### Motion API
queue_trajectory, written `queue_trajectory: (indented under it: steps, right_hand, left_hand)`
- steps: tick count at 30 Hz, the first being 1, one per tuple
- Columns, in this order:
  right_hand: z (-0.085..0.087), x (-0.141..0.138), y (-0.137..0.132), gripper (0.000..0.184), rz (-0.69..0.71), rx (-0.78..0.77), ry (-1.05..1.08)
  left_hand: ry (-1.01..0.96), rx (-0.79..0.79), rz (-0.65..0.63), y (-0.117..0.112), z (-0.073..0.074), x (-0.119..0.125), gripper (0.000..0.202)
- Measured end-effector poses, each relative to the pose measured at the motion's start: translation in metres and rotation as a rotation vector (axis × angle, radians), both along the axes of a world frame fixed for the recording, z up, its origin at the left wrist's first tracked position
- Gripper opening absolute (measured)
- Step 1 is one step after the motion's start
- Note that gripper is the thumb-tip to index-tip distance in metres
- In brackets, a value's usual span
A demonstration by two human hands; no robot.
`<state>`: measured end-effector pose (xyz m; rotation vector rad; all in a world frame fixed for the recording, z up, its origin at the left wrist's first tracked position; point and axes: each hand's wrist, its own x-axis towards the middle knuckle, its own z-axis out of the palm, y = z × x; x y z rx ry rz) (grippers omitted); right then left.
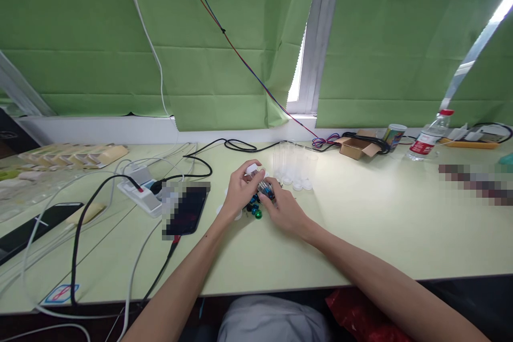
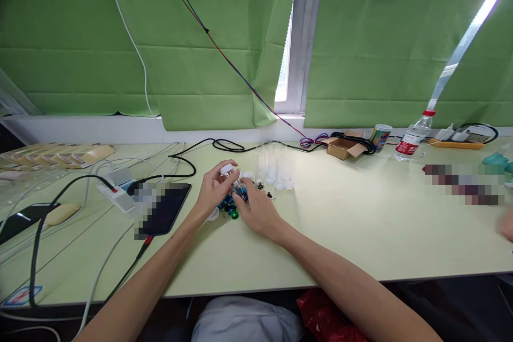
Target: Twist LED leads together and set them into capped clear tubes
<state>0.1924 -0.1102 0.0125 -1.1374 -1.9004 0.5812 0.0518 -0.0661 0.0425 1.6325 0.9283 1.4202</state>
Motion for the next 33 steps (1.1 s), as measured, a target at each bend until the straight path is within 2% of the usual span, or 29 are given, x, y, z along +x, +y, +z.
queue_trajectory:
  steps: [13,33]
  right_hand:
    - [-0.001,0.002,0.0,0.04,0.034,-0.011,0.034]
    - [-0.006,0.003,0.004,0.037,0.091,0.02,0.052]
  left_hand:
    - [0.019,0.043,0.023,-0.002,0.0,0.001,0.029]
    - [-0.058,-0.045,0.068,0.001,-0.009,0.003,0.037]
